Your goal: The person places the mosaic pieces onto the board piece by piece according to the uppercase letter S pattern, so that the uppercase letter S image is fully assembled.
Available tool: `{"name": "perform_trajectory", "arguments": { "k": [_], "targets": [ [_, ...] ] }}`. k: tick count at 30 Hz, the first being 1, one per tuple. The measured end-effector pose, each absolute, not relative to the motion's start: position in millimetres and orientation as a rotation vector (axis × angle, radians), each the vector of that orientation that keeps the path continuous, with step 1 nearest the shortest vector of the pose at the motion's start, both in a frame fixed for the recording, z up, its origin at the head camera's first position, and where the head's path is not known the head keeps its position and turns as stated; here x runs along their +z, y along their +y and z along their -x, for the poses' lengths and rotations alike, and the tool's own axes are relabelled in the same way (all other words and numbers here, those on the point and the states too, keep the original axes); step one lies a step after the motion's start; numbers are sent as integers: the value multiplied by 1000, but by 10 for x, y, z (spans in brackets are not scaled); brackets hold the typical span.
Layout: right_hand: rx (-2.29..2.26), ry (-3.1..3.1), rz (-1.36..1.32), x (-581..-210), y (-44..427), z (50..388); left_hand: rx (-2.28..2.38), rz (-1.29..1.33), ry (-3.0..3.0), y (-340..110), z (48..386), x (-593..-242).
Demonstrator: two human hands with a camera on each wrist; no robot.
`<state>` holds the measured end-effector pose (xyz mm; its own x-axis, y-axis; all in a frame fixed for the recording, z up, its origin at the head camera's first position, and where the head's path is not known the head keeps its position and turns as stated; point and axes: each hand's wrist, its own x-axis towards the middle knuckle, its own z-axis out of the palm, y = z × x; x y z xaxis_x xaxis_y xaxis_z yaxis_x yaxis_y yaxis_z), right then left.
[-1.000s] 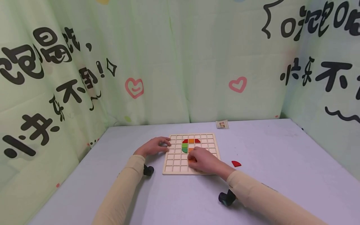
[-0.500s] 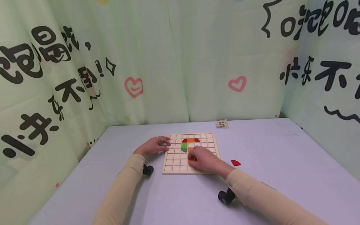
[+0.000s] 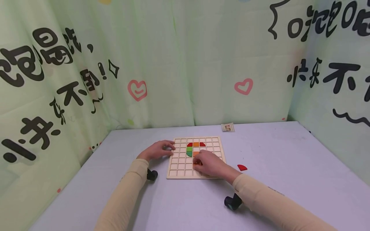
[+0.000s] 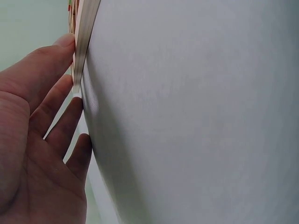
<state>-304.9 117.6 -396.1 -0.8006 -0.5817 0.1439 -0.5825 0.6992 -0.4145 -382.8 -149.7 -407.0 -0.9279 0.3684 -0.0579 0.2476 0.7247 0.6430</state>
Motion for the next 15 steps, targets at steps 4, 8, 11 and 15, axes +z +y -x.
{"name": "perform_trajectory", "arguments": {
  "k": [4,8,11,15],
  "targets": [
    [712,-2895,-982,-3973,1168,3055,980,-488,2748,-1494,3822,-4066],
    [715,-2900,-968,-3976,1161,3048,979,-502,2747,-1500,3814,-4062],
    [718,-2898,-960,-3972,1154,3038,976,-526,2749,-1508,3815,-4063],
    [716,-2894,-953,-3968,1145,3030,978,-535,2747,-1516,3819,-4068]
  ]
}}
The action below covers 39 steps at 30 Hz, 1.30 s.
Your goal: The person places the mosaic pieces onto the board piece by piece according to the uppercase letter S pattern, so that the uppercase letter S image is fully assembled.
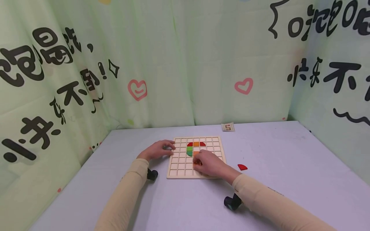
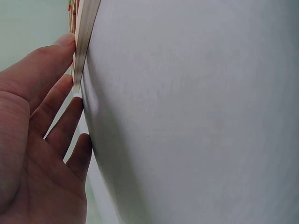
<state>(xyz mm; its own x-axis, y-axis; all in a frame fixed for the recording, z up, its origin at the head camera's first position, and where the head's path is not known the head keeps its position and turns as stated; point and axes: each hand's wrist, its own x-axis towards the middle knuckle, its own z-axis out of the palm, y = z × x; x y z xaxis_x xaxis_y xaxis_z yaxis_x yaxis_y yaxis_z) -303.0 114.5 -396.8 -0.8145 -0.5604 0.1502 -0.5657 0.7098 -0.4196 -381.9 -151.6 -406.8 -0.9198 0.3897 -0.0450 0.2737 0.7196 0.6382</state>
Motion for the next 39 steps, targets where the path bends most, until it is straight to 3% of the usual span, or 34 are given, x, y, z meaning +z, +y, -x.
{"name": "perform_trajectory", "arguments": {
  "k": [27,39],
  "targets": [
    [736,-2894,-927,-3983,1152,3034,980,-482,2745,-1491,3785,-4051],
    [922,-2901,-789,-3804,1370,3065,978,-481,2747,-1485,3771,-4030]
  ]
}}
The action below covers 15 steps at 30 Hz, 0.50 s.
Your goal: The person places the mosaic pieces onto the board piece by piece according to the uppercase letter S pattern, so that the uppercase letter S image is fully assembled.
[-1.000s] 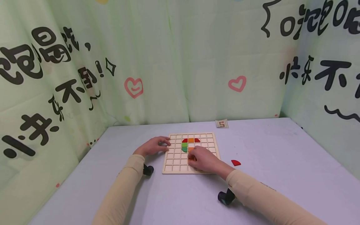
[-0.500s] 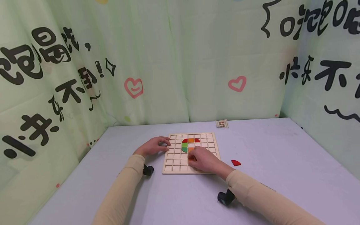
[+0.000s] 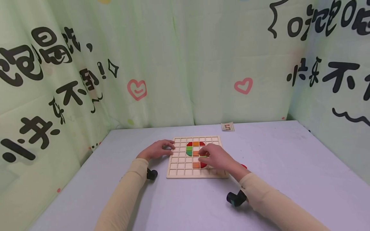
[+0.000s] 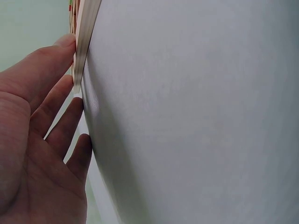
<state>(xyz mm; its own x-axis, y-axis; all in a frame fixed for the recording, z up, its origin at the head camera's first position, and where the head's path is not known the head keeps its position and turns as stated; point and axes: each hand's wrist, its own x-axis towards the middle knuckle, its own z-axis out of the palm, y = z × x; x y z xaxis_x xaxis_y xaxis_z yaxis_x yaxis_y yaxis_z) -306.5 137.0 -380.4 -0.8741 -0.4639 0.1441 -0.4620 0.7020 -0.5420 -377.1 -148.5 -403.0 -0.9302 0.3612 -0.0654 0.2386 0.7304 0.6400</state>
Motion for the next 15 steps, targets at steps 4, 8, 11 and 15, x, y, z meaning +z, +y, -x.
{"name": "perform_trajectory", "arguments": {
  "k": [4,8,11,15],
  "targets": [
    [-929,2907,728,-3741,1517,3106,975,-483,2750,-1485,3782,-4031],
    [-928,2894,659,-3690,1673,3123,976,-487,2749,-1484,3790,-4031],
    [-916,2861,626,-3664,1776,3131,975,-498,2750,-1485,3798,-4031],
    [-901,2809,590,-3647,1901,3139,968,-505,2754,-1488,3810,-4043]
  ]
}}
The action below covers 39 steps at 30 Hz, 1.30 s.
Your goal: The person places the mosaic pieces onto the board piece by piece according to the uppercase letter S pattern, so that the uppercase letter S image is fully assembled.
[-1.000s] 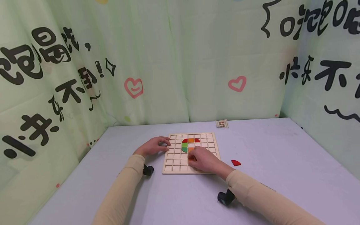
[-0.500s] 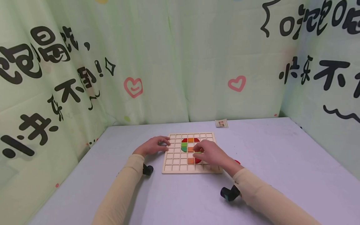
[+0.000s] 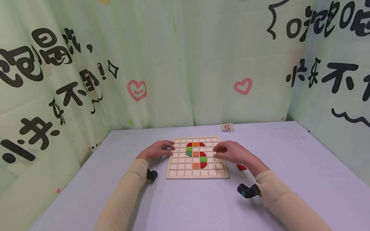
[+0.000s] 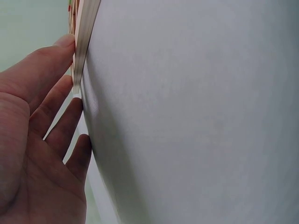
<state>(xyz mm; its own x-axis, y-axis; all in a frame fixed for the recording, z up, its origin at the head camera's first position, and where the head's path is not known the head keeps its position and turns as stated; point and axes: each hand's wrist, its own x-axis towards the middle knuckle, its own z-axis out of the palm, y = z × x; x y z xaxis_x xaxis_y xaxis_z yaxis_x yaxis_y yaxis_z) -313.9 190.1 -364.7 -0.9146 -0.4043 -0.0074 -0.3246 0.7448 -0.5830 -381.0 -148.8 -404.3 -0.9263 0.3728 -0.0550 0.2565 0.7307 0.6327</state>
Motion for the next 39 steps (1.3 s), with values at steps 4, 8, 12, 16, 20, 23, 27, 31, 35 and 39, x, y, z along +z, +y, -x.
{"name": "perform_trajectory", "arguments": {
  "k": [4,8,12,16,20,23,27,31,35,39],
  "targets": [
    [-860,2736,597,-3620,2013,3135,967,-494,2753,-1490,3812,-4057],
    [-802,2670,626,-3598,2114,3136,972,-484,2749,-1485,3795,-4040],
    [-781,2644,616,-3607,2201,3140,973,-484,2747,-1484,3784,-4026],
    [-759,2633,603,-3643,2276,3150,972,-487,2750,-1486,3788,-4026],
    [-742,2636,585,-3658,2359,3148,970,-487,2748,-1486,3791,-4030],
    [-739,2632,580,-3648,2427,3137,966,-490,2748,-1487,3786,-4026],
    [-739,2609,579,-3653,2512,3127,957,-484,2754,-1486,3787,-4032],
    [-716,2575,567,-3674,2578,3126,952,-493,2759,-1490,3799,-4034],
    [-701,2548,537,-3701,2618,3117,958,-518,2756,-1493,3807,-4043],
    [-698,2548,518,-3719,2623,3119,956,-522,2758,-1495,3820,-4054]
  ]
}}
